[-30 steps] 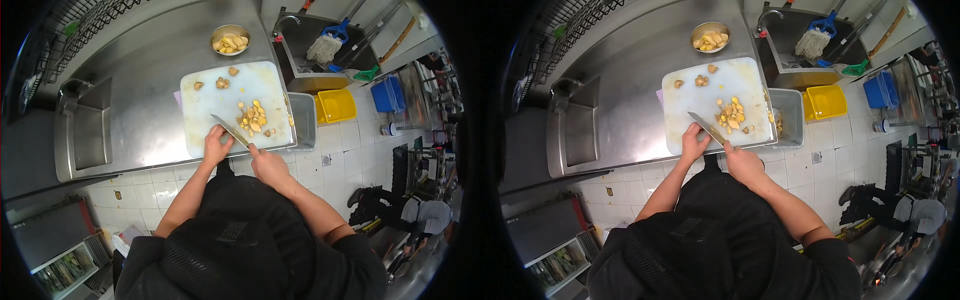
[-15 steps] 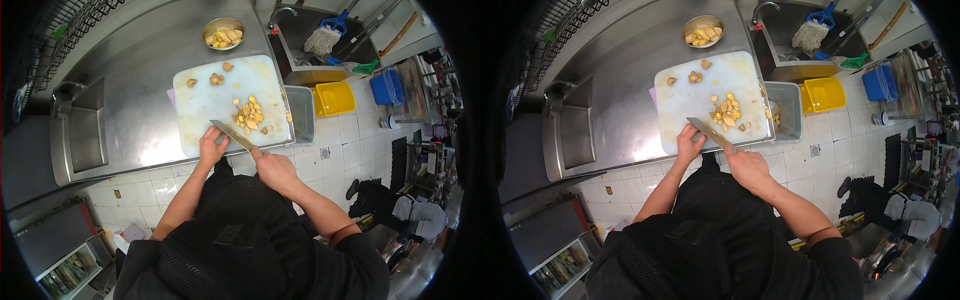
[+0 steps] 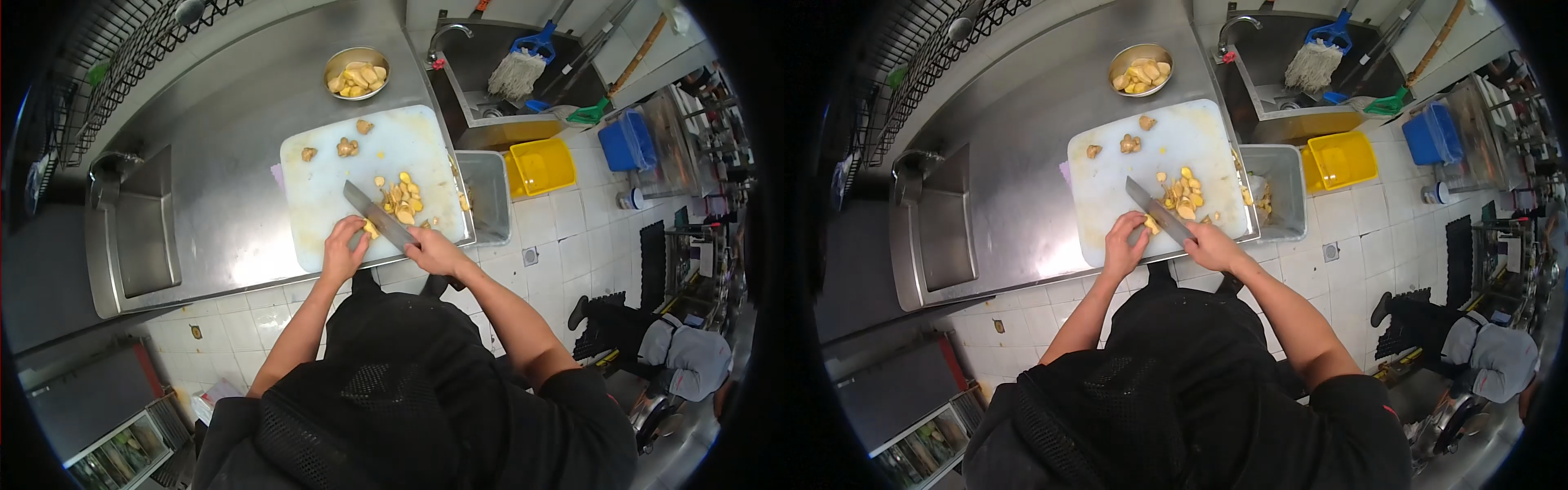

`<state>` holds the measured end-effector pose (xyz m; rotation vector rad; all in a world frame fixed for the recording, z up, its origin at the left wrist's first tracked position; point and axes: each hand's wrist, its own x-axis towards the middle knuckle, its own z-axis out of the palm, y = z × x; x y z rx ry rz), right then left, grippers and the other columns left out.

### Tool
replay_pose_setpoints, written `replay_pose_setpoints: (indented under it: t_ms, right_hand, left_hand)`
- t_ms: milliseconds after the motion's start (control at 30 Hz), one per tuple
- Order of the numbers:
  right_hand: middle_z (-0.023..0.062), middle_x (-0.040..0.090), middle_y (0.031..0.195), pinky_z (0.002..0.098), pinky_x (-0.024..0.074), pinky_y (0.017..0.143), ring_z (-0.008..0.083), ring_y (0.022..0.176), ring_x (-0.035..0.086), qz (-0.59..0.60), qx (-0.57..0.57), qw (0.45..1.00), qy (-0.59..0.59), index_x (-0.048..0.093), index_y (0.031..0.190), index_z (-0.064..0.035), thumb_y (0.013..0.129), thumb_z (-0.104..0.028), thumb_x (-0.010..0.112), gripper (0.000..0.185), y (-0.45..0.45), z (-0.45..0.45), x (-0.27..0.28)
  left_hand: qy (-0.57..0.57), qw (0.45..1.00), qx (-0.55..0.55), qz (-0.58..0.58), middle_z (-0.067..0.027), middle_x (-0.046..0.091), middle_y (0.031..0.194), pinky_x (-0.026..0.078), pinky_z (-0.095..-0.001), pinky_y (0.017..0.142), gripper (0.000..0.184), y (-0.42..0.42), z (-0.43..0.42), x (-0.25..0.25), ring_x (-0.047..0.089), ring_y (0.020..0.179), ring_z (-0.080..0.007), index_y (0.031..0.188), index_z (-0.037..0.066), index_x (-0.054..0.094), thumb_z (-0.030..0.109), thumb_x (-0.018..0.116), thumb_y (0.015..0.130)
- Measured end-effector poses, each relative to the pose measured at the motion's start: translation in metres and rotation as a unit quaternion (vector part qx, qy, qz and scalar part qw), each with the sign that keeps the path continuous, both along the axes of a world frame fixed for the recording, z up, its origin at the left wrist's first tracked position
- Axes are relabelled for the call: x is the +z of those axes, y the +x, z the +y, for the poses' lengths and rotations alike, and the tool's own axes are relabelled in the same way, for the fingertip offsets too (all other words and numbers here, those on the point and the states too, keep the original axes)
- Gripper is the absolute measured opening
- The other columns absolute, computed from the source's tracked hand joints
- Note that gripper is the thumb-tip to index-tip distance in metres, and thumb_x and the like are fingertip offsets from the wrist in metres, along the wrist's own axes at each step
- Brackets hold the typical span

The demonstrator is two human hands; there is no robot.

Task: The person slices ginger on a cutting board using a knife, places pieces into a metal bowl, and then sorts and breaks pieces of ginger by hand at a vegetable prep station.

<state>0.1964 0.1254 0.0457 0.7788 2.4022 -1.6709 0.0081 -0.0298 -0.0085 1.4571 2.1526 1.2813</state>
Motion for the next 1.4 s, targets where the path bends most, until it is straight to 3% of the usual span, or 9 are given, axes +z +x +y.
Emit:
replay_pose_setpoints:
  t_ms: [100,167,367,433,567,900,1100,1167,1400]
  right_hand:
    - [0.0289,0.069,0.088,0.0556,0.0525,0.080,0.0470,0.087,0.069,-0.002,0.017,0.992,0.123,0.057,0.108,0.0023,0.095,-0.014,0.053,0.021,0.000,-0.018,0.001]
    - [0.0271,0.070,0.086,0.0550,0.0551,0.073,0.0449,0.081,0.070,-0.103,0.030,0.976,0.188,0.056,0.112,0.0029,0.092,-0.010,0.054,0.024,-0.002,-0.032,0.029]
    - [0.0262,0.071,0.084,0.0521,0.0576,0.066,0.0411,0.077,0.072,-0.100,0.074,0.958,0.257,0.051,0.126,0.0106,0.085,-0.006,0.057,0.044,0.008,-0.057,0.049]
    - [0.0260,0.071,0.084,0.0510,0.0579,0.066,0.0405,0.076,0.073,-0.102,0.082,0.956,0.263,0.050,0.128,0.0117,0.086,-0.006,0.057,0.046,0.012,-0.061,0.050]
    - [0.0261,0.070,0.085,0.0488,0.0585,0.066,0.0399,0.075,0.073,-0.099,0.088,0.950,0.283,0.048,0.129,0.0133,0.089,-0.007,0.054,0.046,0.017,-0.067,0.049]
    - [0.0277,0.070,0.085,0.0505,0.0580,0.067,0.0409,0.077,0.073,-0.087,0.063,0.950,0.292,0.050,0.124,0.0131,0.089,-0.006,0.054,0.040,-0.009,-0.059,0.037]
    - [0.0307,0.070,0.085,0.0554,0.0552,0.074,0.0473,0.082,0.070,-0.107,0.061,0.974,0.189,0.053,0.118,0.0082,0.090,-0.005,0.053,0.031,-0.010,-0.030,0.030]
    - [0.0319,0.069,0.085,0.0556,0.0543,0.075,0.0485,0.082,0.069,-0.083,0.034,0.987,0.133,0.054,0.116,0.0082,0.092,-0.006,0.052,0.028,-0.012,-0.025,0.015]
    - [0.0302,0.068,0.083,0.0567,0.0537,0.075,0.0484,0.080,0.068,0.032,-0.012,0.990,0.139,0.055,0.110,0.0067,0.095,-0.008,0.052,0.022,-0.027,-0.017,-0.007]
  left_hand:
    - [-0.005,1.000,0.003,-0.014,-0.0155,0.067,0.113,0.052,-0.0418,0.094,0.023,0.002,0.003,0.000,0.063,0.110,-0.0356,0.107,0.000,0.068,0.006,0.073,0.085]
    - [-0.014,0.999,0.009,-0.033,-0.0156,0.067,0.112,0.051,-0.0422,0.094,0.023,0.005,0.003,0.002,0.062,0.110,-0.0359,0.107,0.001,0.068,0.007,0.073,0.085]
    - [-0.016,0.999,0.036,-0.005,-0.0158,0.067,0.108,0.052,-0.0424,0.092,0.022,0.009,0.001,-0.002,0.063,0.107,-0.0355,0.103,0.000,0.069,0.007,0.073,0.083]
    - [-0.007,0.999,0.038,-0.001,-0.0158,0.068,0.105,0.054,-0.0390,0.085,0.026,0.009,0.001,-0.002,0.067,0.097,-0.0329,0.104,-0.001,0.068,0.005,0.075,0.079]
    - [-0.023,0.999,0.035,-0.031,-0.0151,0.068,0.108,0.054,-0.0415,0.088,0.025,0.009,-0.001,-0.002,0.066,0.101,-0.0346,0.104,-0.001,0.069,0.006,0.074,0.081]
    - [-0.015,0.999,0.038,-0.011,-0.0157,0.068,0.110,0.053,-0.0413,0.090,0.026,0.008,0.003,0.000,0.065,0.105,-0.0348,0.104,-0.001,0.069,0.007,0.076,0.081]
    - [-0.010,0.998,0.037,-0.045,-0.0156,0.067,0.110,0.054,-0.0409,0.091,0.024,0.008,0.004,0.001,0.065,0.106,-0.0339,0.103,0.000,0.068,0.009,0.077,0.082]
    - [-0.010,0.999,0.034,-0.035,-0.0154,0.067,0.109,0.054,-0.0407,0.090,0.024,0.005,0.003,0.000,0.065,0.104,-0.0333,0.104,0.001,0.068,0.009,0.076,0.083]
    - [-0.015,0.998,0.008,-0.053,-0.0138,0.066,0.109,0.057,-0.0364,0.085,0.027,0.002,0.004,0.006,0.066,0.098,-0.0289,0.107,0.001,0.067,0.005,0.075,0.081]
